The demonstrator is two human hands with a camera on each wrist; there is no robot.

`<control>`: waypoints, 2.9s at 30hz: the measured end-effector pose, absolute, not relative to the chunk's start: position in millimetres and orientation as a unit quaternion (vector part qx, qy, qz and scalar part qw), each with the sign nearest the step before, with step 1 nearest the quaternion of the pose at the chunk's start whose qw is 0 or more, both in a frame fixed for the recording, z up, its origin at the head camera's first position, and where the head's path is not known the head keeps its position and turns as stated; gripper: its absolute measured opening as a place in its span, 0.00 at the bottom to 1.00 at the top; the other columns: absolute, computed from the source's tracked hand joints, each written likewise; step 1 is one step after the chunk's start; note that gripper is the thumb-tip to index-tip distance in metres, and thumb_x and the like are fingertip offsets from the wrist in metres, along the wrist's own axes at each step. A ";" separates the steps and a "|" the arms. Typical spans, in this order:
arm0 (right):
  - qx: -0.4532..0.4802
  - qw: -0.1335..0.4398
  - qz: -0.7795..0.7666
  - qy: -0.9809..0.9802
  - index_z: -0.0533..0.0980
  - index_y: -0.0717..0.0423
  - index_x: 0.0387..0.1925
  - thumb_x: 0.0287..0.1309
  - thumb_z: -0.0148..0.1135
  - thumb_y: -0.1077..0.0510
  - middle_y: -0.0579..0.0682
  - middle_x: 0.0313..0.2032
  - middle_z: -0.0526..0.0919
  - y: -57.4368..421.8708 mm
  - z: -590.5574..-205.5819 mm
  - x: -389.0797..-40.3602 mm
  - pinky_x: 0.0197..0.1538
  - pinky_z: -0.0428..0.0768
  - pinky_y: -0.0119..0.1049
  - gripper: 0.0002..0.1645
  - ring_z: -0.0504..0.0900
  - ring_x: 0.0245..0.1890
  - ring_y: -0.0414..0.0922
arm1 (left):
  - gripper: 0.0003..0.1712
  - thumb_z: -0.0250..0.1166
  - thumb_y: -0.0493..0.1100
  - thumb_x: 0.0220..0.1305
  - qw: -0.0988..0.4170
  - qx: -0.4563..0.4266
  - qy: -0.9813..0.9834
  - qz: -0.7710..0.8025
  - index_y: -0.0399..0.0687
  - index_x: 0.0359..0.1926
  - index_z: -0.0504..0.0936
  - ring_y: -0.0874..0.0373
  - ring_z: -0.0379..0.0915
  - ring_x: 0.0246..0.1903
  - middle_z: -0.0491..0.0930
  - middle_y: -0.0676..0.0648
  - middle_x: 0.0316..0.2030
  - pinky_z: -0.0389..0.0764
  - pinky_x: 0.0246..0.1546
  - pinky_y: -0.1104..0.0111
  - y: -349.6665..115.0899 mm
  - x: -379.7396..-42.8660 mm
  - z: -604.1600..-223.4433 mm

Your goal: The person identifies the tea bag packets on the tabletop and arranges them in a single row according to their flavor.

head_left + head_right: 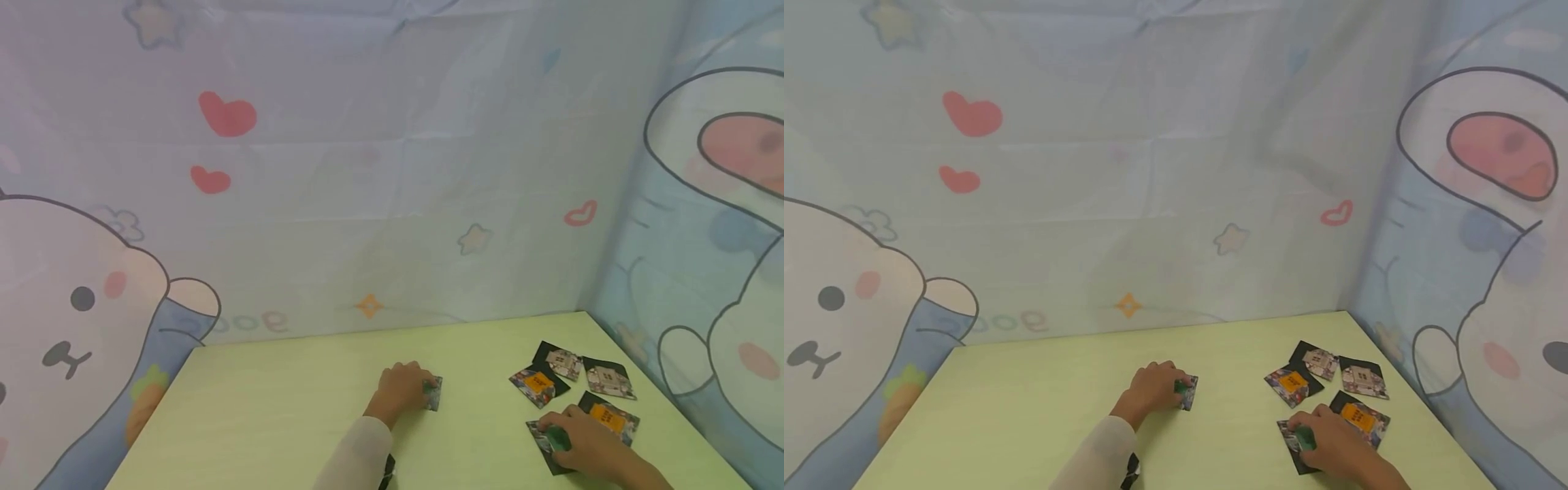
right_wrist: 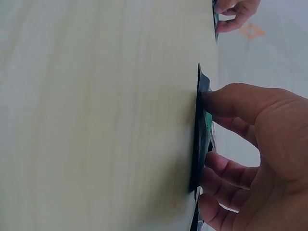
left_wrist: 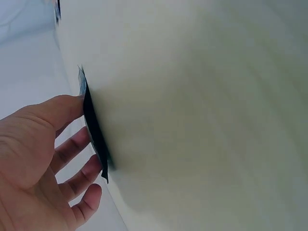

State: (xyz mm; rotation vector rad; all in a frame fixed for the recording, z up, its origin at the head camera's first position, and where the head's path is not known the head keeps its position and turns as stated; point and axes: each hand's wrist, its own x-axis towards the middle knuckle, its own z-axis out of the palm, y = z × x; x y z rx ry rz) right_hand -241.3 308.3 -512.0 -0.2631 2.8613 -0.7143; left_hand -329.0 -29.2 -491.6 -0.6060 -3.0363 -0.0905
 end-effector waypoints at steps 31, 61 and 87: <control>-0.085 0.083 -0.224 0.967 0.81 0.37 0.46 0.49 0.77 0.54 0.48 0.42 0.76 306.0 -509.6 -240.4 0.32 0.75 0.40 0.21 0.72 0.32 0.44 | 0.19 0.72 0.48 0.62 -0.004 -0.084 -0.993 -0.084 0.64 0.54 0.86 0.39 0.79 0.49 0.81 0.45 0.55 0.82 0.47 0.43 -162.1 -340.0 -490.1; -0.128 0.106 -0.251 0.954 0.79 0.43 0.54 0.57 0.71 0.53 0.50 0.41 0.73 312.8 -508.6 -237.5 0.30 0.68 0.36 0.22 0.69 0.26 0.41 | 0.17 0.70 0.43 0.61 -0.004 -0.031 -0.993 -0.115 0.58 0.52 0.87 0.39 0.78 0.46 0.81 0.43 0.52 0.82 0.40 0.44 -235.7 -320.5 -486.1; -0.094 0.093 -0.223 0.966 0.81 0.41 0.50 0.53 0.74 0.55 0.50 0.39 0.74 293.8 -510.3 -245.3 0.32 0.72 0.40 0.21 0.69 0.29 0.45 | 0.18 0.70 0.40 0.61 -0.022 -0.012 -0.993 -0.119 0.56 0.53 0.86 0.35 0.79 0.49 0.81 0.40 0.53 0.82 0.44 0.43 -291.6 -311.7 -486.9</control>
